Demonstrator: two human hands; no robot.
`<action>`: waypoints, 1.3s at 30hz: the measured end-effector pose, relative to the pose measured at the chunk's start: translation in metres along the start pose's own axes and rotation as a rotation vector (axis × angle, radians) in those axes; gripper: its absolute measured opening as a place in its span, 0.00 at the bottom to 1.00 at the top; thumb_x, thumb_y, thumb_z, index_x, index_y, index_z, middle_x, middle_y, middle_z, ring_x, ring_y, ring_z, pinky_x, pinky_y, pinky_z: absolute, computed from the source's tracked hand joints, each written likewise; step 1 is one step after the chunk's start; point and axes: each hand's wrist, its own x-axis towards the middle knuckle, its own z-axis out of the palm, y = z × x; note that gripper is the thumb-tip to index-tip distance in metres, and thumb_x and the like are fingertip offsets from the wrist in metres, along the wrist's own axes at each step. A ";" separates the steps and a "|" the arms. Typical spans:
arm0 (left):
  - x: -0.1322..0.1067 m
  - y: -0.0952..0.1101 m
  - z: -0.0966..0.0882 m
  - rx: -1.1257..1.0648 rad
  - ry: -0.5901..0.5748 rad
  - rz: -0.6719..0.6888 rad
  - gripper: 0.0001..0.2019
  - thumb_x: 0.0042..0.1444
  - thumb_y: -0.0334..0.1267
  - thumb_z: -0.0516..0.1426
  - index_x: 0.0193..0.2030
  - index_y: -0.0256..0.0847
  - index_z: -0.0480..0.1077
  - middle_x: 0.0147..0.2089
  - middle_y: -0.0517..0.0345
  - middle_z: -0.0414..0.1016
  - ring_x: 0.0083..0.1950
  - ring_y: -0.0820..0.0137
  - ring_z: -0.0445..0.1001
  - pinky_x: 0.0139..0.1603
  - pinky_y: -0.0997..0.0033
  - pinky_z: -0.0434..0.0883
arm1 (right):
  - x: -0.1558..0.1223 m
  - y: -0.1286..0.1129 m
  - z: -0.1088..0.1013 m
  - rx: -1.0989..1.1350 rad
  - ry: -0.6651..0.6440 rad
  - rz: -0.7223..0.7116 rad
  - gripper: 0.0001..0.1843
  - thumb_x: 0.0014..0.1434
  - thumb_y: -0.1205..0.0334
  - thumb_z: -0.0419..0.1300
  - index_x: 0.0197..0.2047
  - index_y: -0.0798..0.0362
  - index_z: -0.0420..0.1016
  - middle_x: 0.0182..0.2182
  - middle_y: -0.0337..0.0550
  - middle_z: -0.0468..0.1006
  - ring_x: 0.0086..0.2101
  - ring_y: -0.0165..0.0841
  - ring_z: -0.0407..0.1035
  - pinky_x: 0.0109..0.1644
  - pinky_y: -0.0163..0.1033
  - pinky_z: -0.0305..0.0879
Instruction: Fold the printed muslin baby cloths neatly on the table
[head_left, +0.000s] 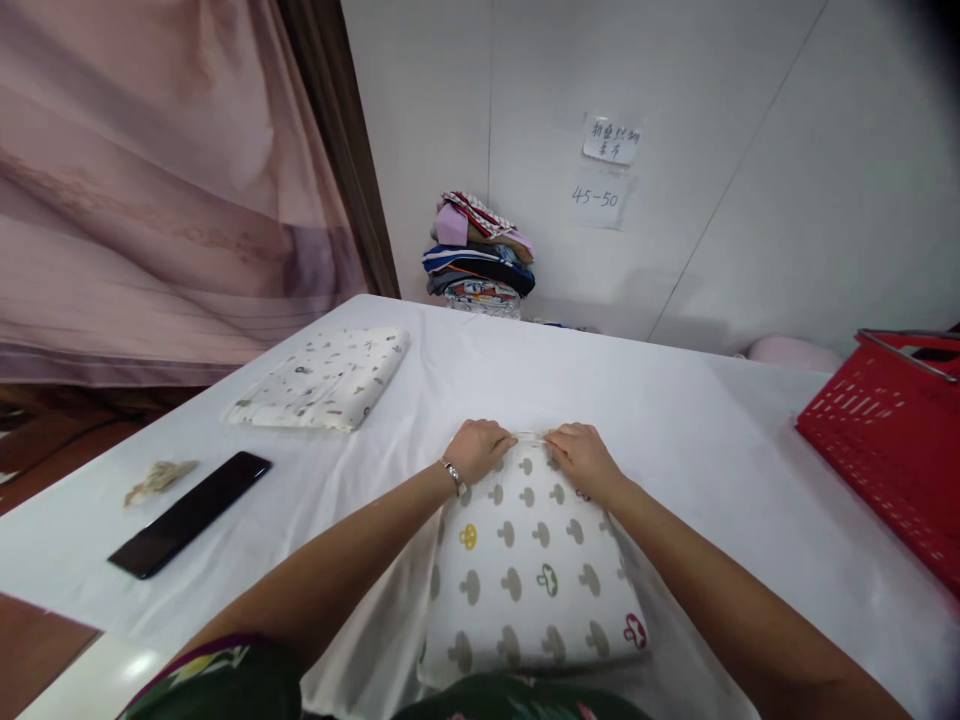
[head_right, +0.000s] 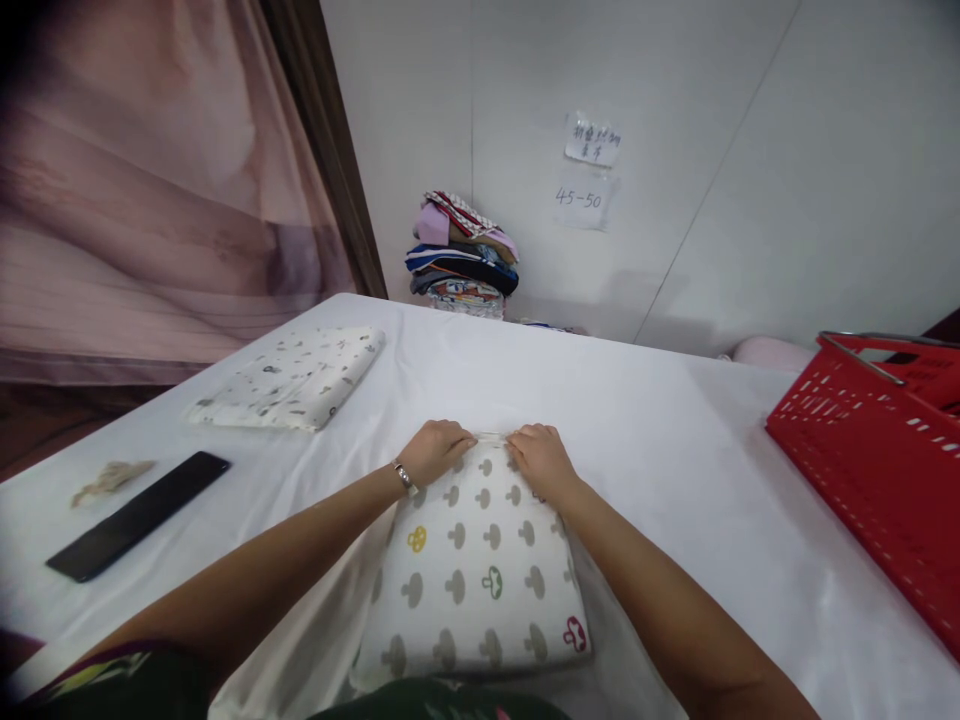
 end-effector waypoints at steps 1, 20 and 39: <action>0.001 0.001 0.000 0.023 -0.007 0.004 0.13 0.61 0.40 0.47 0.36 0.42 0.72 0.35 0.58 0.74 0.39 0.70 0.70 0.44 0.68 0.61 | 0.001 0.000 0.000 -0.008 -0.013 0.010 0.13 0.63 0.64 0.48 0.39 0.50 0.75 0.34 0.41 0.73 0.38 0.32 0.64 0.45 0.38 0.51; 0.009 0.001 0.000 0.204 -0.136 -0.003 0.15 0.62 0.40 0.47 0.34 0.40 0.73 0.37 0.54 0.72 0.40 0.68 0.69 0.37 0.69 0.62 | 0.018 -0.003 -0.004 -0.126 -0.208 0.096 0.11 0.60 0.65 0.51 0.33 0.52 0.75 0.34 0.43 0.74 0.38 0.32 0.65 0.39 0.35 0.53; -0.003 -0.001 0.003 0.150 -0.046 0.255 0.12 0.61 0.38 0.48 0.35 0.40 0.72 0.44 0.55 0.73 0.46 0.68 0.68 0.44 0.69 0.66 | 0.006 0.002 0.002 -0.105 -0.121 -0.066 0.10 0.60 0.65 0.53 0.33 0.54 0.76 0.38 0.44 0.72 0.40 0.34 0.62 0.45 0.37 0.55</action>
